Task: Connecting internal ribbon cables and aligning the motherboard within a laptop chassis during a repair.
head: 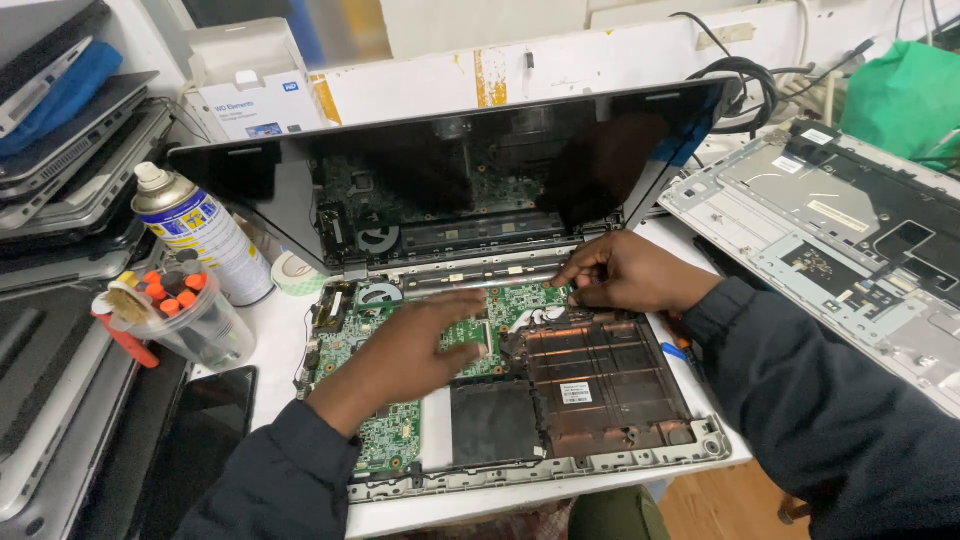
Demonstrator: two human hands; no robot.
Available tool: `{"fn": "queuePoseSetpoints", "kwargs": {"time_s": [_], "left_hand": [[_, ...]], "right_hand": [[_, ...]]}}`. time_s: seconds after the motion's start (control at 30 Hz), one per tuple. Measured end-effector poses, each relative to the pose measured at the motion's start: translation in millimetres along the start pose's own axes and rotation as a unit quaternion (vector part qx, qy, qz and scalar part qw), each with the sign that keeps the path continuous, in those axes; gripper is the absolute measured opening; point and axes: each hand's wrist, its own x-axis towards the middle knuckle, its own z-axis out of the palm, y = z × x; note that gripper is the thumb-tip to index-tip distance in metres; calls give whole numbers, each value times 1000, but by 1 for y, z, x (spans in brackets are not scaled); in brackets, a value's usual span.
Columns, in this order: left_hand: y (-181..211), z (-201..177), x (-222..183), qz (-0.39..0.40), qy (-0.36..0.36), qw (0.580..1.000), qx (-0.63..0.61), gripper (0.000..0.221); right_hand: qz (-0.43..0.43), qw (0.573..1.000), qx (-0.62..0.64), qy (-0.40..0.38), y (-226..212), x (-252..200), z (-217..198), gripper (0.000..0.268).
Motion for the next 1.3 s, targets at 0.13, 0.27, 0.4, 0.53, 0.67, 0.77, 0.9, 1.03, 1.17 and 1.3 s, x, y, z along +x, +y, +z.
{"fn": "queuePoseSetpoints", "kwargs": {"time_s": [0.13,0.27,0.4,0.53,0.67,0.77,0.9,1.03,1.17,1.3], "left_hand": [[-6,-2,-8,-18,32,998,57,45],[-14,5,-12,4,26,997,74,40],[-12,4,-13,10,20,996,89,39],[-10,0,-12,10,8,993,118,40],[-7,-11,-4,9,-32,992,123,44],[-21,-5,10,9,-49,988,143,49],[-35,7,20,-6,-37,991,132,57],[-42,14,21,-52,-74,987,136,58],[-49,21,22,-17,-51,985,163,50],[-48,21,21,-21,-49,985,167,49]], "right_hand": [[27,1000,5,4,-3,-1,3,22],[41,999,2,12,-9,-1,4,22],[25,1000,-8,1,0,0,6,24],[19,1000,4,-13,-6,-3,-1,29],[29,1000,-7,-10,-2,-1,-4,33],[12,999,-35,-12,9,3,-4,30],[14,999,-32,-10,10,5,-2,24],[68,997,-44,-11,4,7,-2,23],[28,998,-48,-1,12,9,3,24],[32,999,-39,11,17,8,6,24]]}}
